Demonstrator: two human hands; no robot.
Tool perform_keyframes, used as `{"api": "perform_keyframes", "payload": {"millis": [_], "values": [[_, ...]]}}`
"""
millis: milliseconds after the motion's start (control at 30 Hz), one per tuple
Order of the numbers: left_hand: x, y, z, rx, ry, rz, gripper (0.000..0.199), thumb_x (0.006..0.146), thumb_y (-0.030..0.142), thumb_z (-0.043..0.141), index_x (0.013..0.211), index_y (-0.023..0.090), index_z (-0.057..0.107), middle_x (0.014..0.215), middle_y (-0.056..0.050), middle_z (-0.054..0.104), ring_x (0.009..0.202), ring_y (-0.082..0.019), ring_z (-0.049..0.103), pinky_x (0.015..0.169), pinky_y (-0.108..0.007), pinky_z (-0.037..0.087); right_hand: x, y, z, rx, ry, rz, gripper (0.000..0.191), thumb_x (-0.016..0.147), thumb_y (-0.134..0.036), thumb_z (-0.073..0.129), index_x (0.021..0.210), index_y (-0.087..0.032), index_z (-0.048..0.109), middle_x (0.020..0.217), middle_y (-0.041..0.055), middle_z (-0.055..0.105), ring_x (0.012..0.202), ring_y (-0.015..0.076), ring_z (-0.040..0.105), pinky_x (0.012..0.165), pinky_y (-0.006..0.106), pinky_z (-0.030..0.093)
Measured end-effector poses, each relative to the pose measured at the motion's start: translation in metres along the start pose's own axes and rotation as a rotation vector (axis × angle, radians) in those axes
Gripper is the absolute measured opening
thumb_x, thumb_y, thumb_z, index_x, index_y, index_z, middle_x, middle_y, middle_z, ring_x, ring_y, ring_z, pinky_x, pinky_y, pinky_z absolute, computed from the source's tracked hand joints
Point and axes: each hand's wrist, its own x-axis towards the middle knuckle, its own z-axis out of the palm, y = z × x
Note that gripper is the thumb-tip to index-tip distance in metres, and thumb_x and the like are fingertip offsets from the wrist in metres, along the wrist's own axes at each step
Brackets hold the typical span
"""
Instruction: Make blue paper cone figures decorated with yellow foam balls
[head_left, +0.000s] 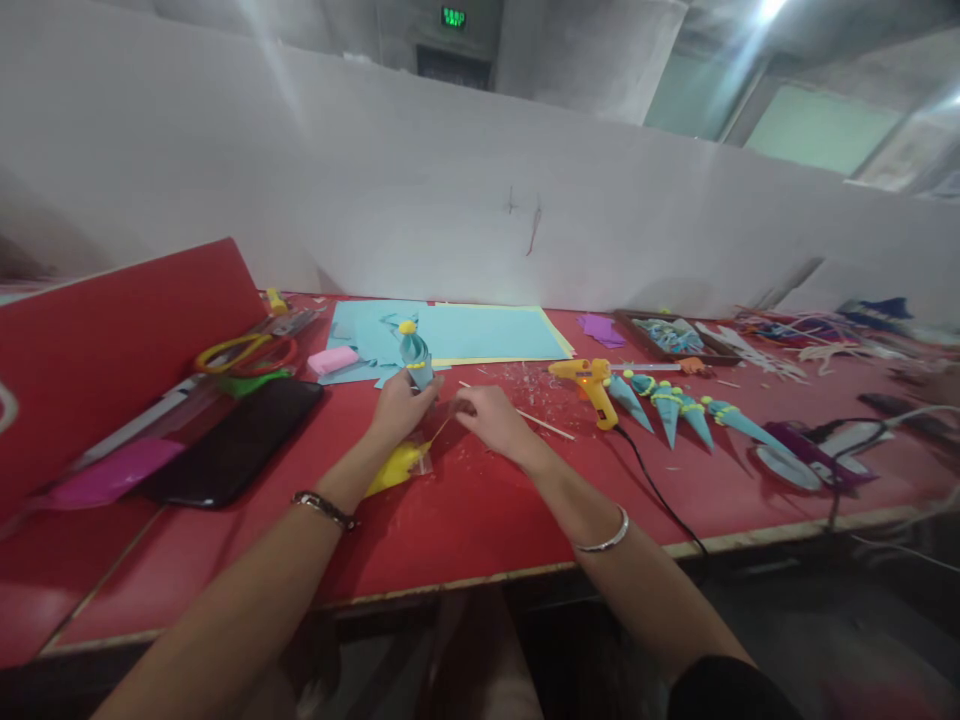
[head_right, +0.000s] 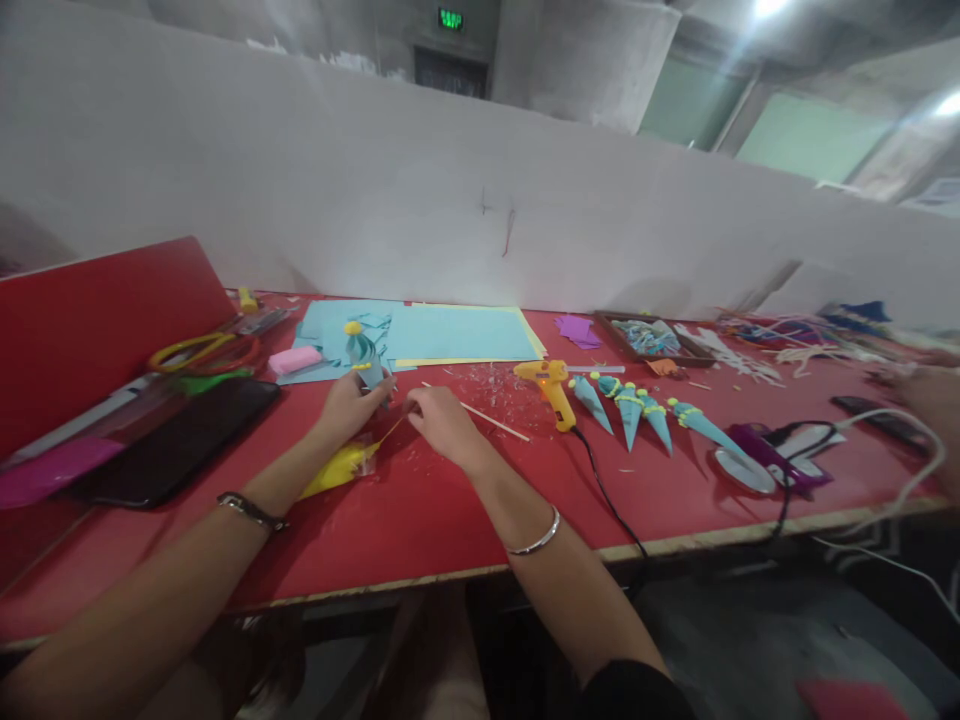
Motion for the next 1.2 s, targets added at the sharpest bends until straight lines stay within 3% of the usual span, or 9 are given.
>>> {"api": "perform_keyframes", "payload": {"millis": [100,200,300,400,600,800,933,1200], "values": [[0.000,0.000,0.000,-0.002,0.001,-0.010,0.027,0.065,0.043,0.054,0.073,0.017,0.055,0.056,0.000,0.059,0.048,-0.014,0.052,0.046,-0.023,0.036,0.003,0.006,0.000,0.086,0.128,0.041,0.020,0.074,-0.007,0.049,0.082,-0.014,0.065,0.082,0.0060,0.067,0.076,0.0145,0.060,0.071,0.025,0.041],[0.000,0.001,0.000,-0.004,0.011,-0.011,0.027,0.064,0.043,0.054,0.072,0.017,0.056,0.057,0.000,0.058,0.049,-0.014,0.052,0.048,-0.024,0.037,0.005,0.007,0.001,0.247,0.147,0.102,0.015,0.076,-0.014,0.049,0.076,-0.015,0.064,0.069,0.0030,0.066,0.066,0.0133,0.061,0.066,0.024,0.043],[0.000,0.002,0.000,-0.012,0.022,-0.005,0.027,0.063,0.043,0.055,0.070,0.017,0.056,0.058,0.000,0.059,0.052,-0.015,0.053,0.050,-0.024,0.038,0.004,0.005,0.002,0.464,0.077,0.140,0.014,0.076,-0.020,0.051,0.070,-0.014,0.061,0.055,-0.0004,0.059,0.053,0.0105,0.058,0.057,0.021,0.044],[-0.001,0.004,0.000,-0.027,0.029,-0.002,0.024,0.062,0.041,0.055,0.068,0.017,0.055,0.057,0.001,0.058,0.053,-0.015,0.053,0.052,-0.024,0.038,0.002,0.000,0.004,0.625,-0.037,0.136,0.011,0.073,-0.021,0.055,0.067,-0.013,0.059,0.054,-0.0019,0.057,0.050,0.0084,0.056,0.053,0.019,0.043],[-0.001,0.004,0.000,-0.046,0.013,-0.017,0.024,0.063,0.041,0.055,0.069,0.018,0.053,0.053,0.002,0.056,0.045,-0.013,0.051,0.047,-0.024,0.038,-0.003,-0.006,0.002,0.607,-0.199,0.155,0.016,0.072,-0.026,0.058,0.064,-0.013,0.059,0.049,-0.0027,0.054,0.044,0.0072,0.051,0.043,0.018,0.039],[0.000,0.002,0.001,-0.035,0.013,-0.013,0.025,0.064,0.042,0.055,0.069,0.018,0.053,0.053,0.002,0.056,0.045,-0.013,0.050,0.047,-0.024,0.037,0.002,0.002,0.006,0.450,-0.122,0.092,0.016,0.072,-0.009,0.048,0.070,-0.013,0.064,0.061,-0.0007,0.062,0.059,0.0088,0.057,0.060,0.019,0.044],[0.000,0.002,0.001,-0.031,0.016,-0.008,0.025,0.063,0.042,0.055,0.069,0.018,0.054,0.054,0.002,0.057,0.048,-0.013,0.051,0.047,-0.023,0.037,0.004,0.003,0.009,0.553,-0.144,0.150,0.030,0.068,0.001,0.040,0.076,-0.013,0.065,0.070,0.0000,0.065,0.067,0.0098,0.060,0.069,0.022,0.047],[0.000,0.002,0.001,-0.030,0.021,-0.013,0.023,0.064,0.040,0.056,0.069,0.017,0.055,0.053,0.002,0.057,0.046,-0.013,0.052,0.047,-0.023,0.038,0.000,-0.003,0.007,0.760,-0.198,0.247,0.018,0.071,-0.008,0.051,0.082,-0.011,0.065,0.083,0.0043,0.068,0.080,0.0130,0.062,0.080,0.027,0.045]]}}
